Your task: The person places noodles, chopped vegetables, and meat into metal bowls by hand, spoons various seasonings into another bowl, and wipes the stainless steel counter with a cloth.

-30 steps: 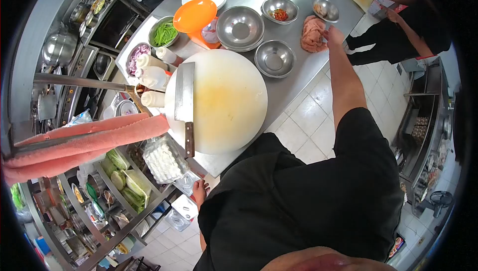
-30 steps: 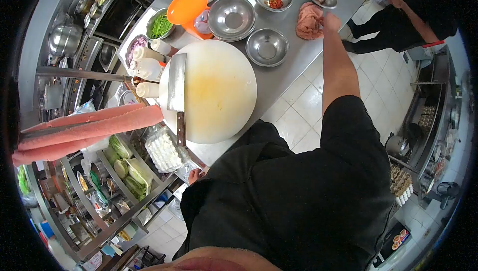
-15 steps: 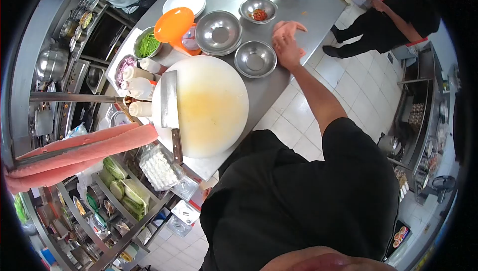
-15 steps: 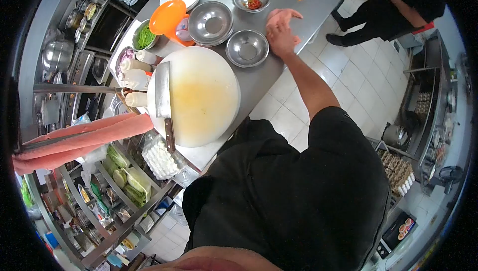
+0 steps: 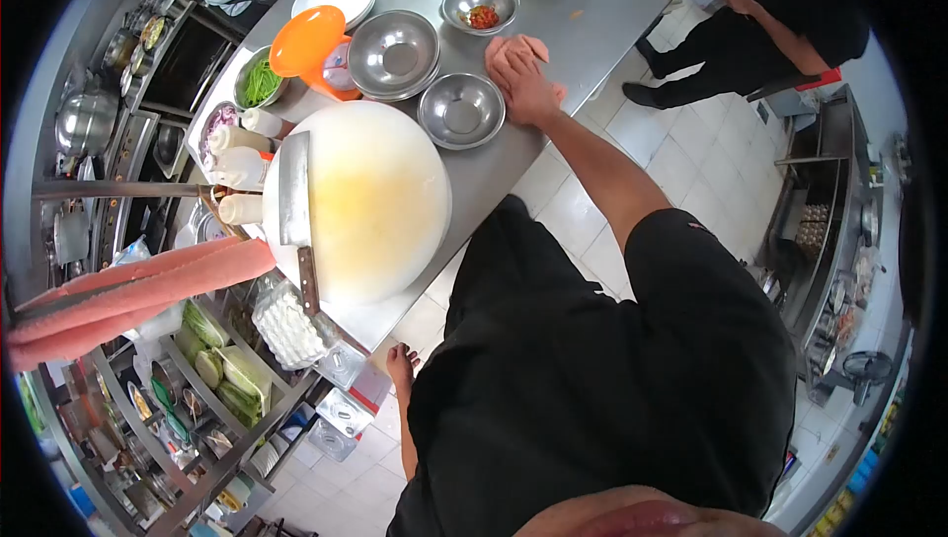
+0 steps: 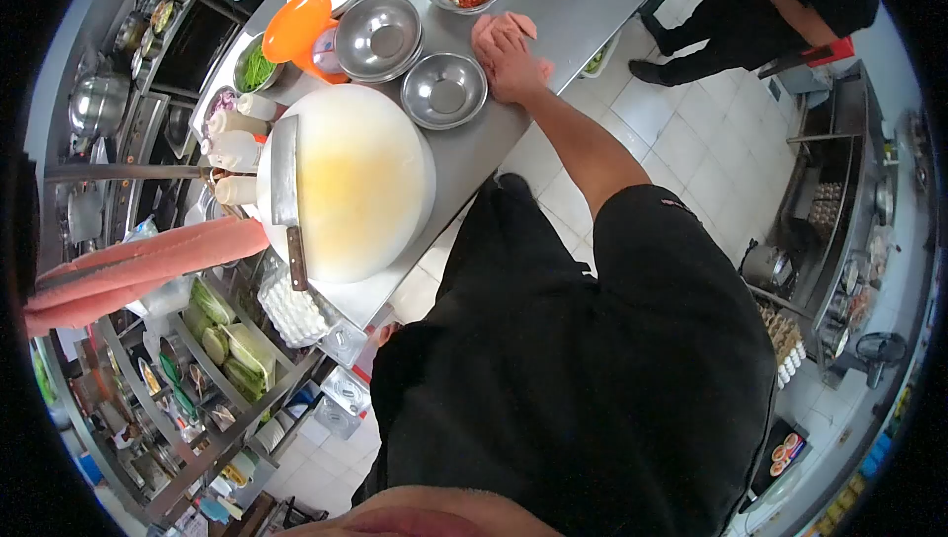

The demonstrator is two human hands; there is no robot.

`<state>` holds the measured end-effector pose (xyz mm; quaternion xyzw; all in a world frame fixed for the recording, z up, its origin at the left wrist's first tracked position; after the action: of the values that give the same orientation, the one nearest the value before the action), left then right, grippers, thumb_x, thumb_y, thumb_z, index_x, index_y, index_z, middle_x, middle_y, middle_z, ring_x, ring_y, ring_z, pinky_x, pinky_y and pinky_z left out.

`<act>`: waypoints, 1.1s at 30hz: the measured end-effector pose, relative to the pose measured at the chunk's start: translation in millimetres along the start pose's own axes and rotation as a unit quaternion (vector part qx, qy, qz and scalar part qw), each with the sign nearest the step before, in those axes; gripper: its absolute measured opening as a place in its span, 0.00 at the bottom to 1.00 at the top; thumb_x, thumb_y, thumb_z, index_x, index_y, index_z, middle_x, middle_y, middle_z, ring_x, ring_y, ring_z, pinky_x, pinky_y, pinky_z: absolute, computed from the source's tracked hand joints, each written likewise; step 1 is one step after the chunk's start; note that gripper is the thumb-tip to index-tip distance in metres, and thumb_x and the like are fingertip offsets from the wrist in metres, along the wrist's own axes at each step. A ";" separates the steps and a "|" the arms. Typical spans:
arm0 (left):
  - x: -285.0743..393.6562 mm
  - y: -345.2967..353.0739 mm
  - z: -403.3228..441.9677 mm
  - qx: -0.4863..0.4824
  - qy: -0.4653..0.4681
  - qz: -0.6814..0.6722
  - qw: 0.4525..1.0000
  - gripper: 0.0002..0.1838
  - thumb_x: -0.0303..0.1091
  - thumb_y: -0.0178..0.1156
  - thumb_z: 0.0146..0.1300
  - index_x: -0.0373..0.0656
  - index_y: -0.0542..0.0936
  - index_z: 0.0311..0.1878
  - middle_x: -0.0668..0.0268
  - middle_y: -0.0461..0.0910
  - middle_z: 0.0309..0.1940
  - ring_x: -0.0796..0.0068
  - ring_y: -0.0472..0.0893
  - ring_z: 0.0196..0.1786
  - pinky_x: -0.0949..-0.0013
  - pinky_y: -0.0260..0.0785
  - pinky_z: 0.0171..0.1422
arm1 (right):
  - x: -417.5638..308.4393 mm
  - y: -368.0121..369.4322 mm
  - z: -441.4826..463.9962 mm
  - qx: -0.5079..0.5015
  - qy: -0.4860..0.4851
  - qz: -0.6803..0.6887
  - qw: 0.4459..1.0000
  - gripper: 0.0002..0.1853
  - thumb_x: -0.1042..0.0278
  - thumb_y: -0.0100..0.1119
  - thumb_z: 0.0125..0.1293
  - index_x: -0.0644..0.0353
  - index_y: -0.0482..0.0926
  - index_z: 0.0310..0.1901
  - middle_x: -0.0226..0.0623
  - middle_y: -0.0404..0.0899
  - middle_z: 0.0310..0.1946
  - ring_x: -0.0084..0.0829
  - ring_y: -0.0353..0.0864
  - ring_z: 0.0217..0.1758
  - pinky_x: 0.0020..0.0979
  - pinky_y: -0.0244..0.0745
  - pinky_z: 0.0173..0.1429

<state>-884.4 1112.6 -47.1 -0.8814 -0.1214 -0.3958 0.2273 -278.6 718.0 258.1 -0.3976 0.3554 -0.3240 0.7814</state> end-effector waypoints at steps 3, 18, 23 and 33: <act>-23.8 15.4 -24.1 0.062 -0.137 -0.143 0.978 0.11 0.37 0.55 0.68 0.38 0.76 0.41 0.63 0.77 0.32 0.70 0.80 0.30 0.69 0.76 0.29 | 43.2 1.2 34.1 0.015 0.010 -0.027 0.999 0.24 0.61 0.53 0.63 0.54 0.70 0.61 0.54 0.66 0.63 0.53 0.53 0.74 0.49 0.45 0.77; 174.2 175.3 -28.9 0.064 -0.101 -0.082 0.989 0.14 0.37 0.55 0.68 0.36 0.78 0.47 0.61 0.80 0.39 0.69 0.83 0.38 0.70 0.76 0.34 | 477.4 -185.5 -54.7 0.136 0.523 0.017 0.841 0.21 0.49 0.55 0.61 0.60 0.83 0.44 0.43 0.85 0.43 0.46 0.83 0.48 0.45 0.75 0.53; 184.8 171.8 -26.5 0.024 -0.090 0.047 0.995 0.14 0.38 0.56 0.66 0.37 0.79 0.46 0.62 0.81 0.34 0.71 0.81 0.31 0.70 0.74 0.28 | 263.5 -150.9 -0.7 0.184 0.161 0.396 0.885 0.10 0.69 0.53 0.71 0.62 0.77 0.50 0.29 0.76 0.37 0.19 0.74 0.38 0.21 0.70 0.42; 195.2 159.3 17.9 0.031 0.034 0.087 0.995 0.09 0.38 0.56 0.66 0.42 0.77 0.40 0.67 0.76 0.29 0.74 0.80 0.30 0.70 0.71 0.27 | 49.5 -44.9 20.2 -0.021 0.020 0.154 0.988 0.18 0.63 0.59 0.62 0.64 0.79 0.50 0.55 0.73 0.57 0.54 0.71 0.61 0.50 0.64 0.64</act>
<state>-681.8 990.0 41.0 -0.8671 -0.0492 -0.4004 0.2923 -245.7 665.5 290.3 -0.3482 0.4347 -0.2004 0.8060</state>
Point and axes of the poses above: each hand's wrist, its own z-axis towards the middle knuckle, its own y-axis out of the palm, x = y × z, the point moved 10 cm from there along z, towards the middle knuckle
